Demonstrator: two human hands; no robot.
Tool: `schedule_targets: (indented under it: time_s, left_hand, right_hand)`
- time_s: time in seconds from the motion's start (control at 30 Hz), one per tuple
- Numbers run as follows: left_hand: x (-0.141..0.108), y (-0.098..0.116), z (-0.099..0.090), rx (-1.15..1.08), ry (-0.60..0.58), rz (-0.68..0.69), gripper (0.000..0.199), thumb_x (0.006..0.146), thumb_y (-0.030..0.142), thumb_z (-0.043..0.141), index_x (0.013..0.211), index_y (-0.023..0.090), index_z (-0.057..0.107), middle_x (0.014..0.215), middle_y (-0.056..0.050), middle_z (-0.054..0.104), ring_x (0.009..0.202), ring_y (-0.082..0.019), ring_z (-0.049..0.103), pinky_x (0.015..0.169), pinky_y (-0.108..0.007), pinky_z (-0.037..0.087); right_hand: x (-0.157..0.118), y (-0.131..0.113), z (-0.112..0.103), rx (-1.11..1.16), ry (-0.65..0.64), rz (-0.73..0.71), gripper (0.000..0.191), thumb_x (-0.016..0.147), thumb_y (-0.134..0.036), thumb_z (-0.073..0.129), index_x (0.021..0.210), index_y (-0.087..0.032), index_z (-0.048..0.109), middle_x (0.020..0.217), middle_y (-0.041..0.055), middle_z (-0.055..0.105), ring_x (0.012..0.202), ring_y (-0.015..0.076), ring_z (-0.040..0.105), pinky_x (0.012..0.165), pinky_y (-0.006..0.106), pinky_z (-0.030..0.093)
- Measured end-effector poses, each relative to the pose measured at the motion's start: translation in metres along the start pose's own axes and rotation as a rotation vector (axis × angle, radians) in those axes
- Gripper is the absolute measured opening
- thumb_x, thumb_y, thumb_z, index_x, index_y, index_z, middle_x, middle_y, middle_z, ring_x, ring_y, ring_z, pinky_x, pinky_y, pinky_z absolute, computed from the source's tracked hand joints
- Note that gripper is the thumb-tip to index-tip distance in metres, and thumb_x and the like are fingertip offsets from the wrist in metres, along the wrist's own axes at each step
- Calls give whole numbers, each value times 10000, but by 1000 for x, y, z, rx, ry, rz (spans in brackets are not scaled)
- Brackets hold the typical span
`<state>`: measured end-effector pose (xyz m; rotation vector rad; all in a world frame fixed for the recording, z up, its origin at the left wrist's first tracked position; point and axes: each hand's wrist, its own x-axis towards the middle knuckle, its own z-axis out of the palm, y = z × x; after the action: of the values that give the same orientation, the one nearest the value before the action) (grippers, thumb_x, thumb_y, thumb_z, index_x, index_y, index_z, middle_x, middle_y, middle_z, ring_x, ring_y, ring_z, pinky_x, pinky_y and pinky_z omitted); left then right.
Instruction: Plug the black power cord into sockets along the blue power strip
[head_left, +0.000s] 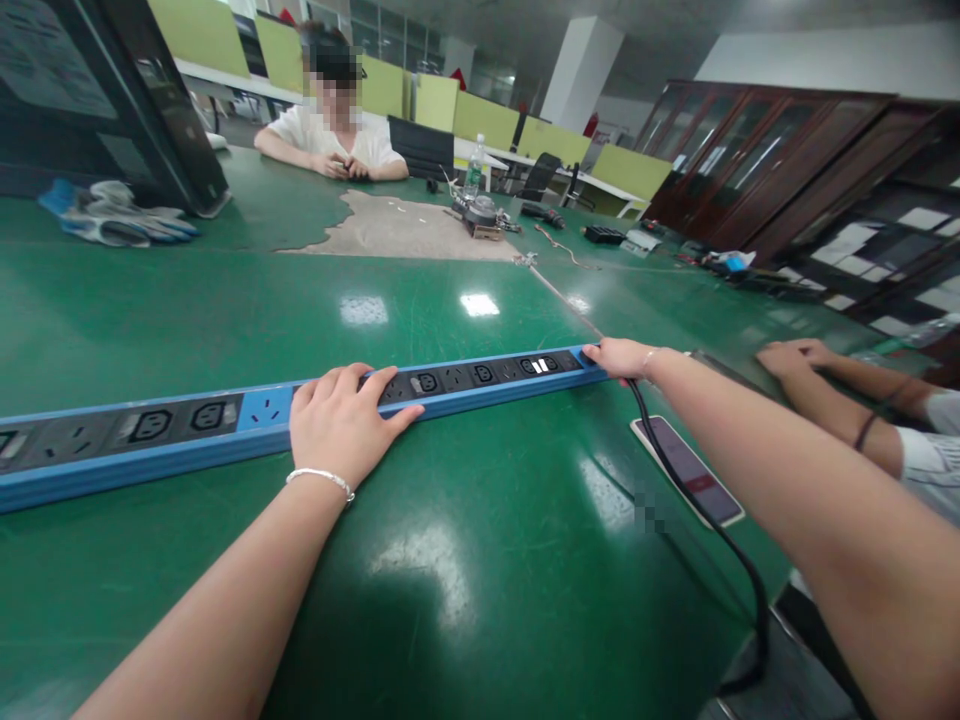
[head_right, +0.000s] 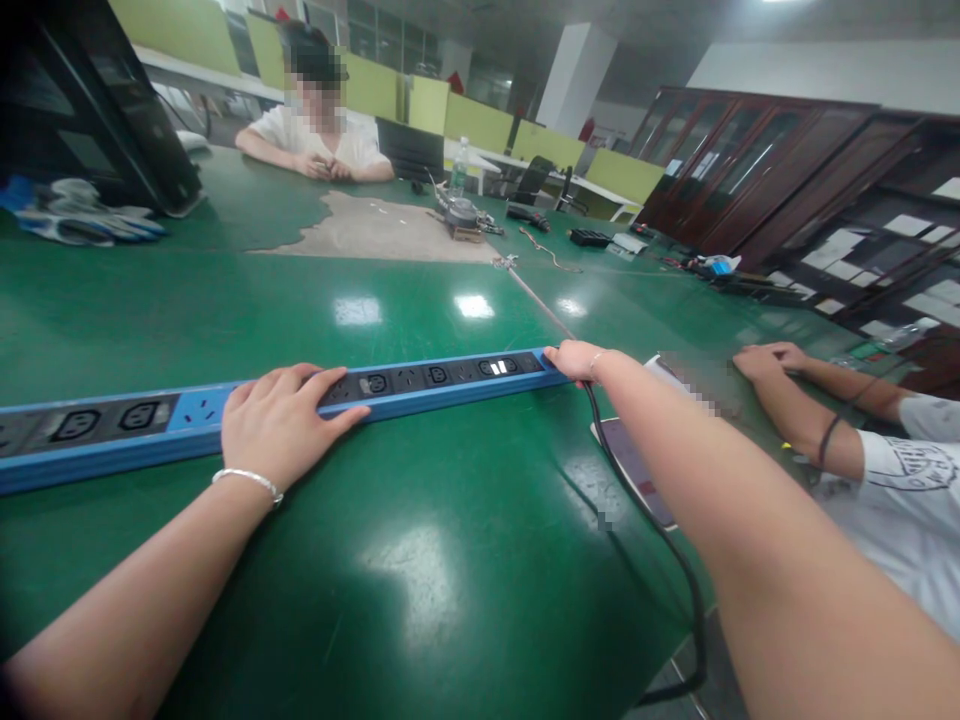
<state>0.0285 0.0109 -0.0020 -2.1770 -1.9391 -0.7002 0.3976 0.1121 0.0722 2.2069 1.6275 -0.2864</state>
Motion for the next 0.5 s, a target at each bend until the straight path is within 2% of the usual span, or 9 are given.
schedule_targets:
  time_s: [0.1, 0.27, 0.33, 0.5]
  left_hand:
    - [0, 0, 0, -8, -2, 3, 515, 801, 588, 454, 1189, 271, 574, 1177, -84, 579, 1103, -293, 477, 930, -421, 288]
    - [0, 0, 0, -17, -1, 1, 522, 804, 591, 446, 1188, 261, 572, 1180, -89, 576, 1099, -295, 480, 926, -423, 284]
    - [0, 0, 0, -16, 1, 4, 519, 802, 589, 450, 1185, 262, 574, 1178, -90, 578, 1099, -297, 480, 923, -425, 286]
    - [0, -1, 1, -1, 9, 14, 515, 801, 589, 455, 1181, 263, 575, 1166, -88, 582, 1092, -296, 485, 910, -422, 295]
  right_hand:
    - [-1, 1, 7, -9, 80, -1, 589, 930, -484, 192, 1094, -36, 537, 735, 169, 670, 554, 232, 643, 609, 334, 476]
    - [-7, -1, 14, 7, 184, 20, 555, 935, -451, 224, 1106, -20, 529, 904, 211, 670, 721, 230, 667, 690, 304, 464]
    - [-8, -3, 12, 2, 175, 13, 552, 938, -440, 226, 1090, -15, 544, 899, 213, 670, 745, 230, 666, 701, 298, 461]
    - [-5, -6, 1, -60, 45, 18, 587, 943, -444, 194, 1020, -24, 596, 766, 184, 674, 692, 229, 663, 682, 301, 467]
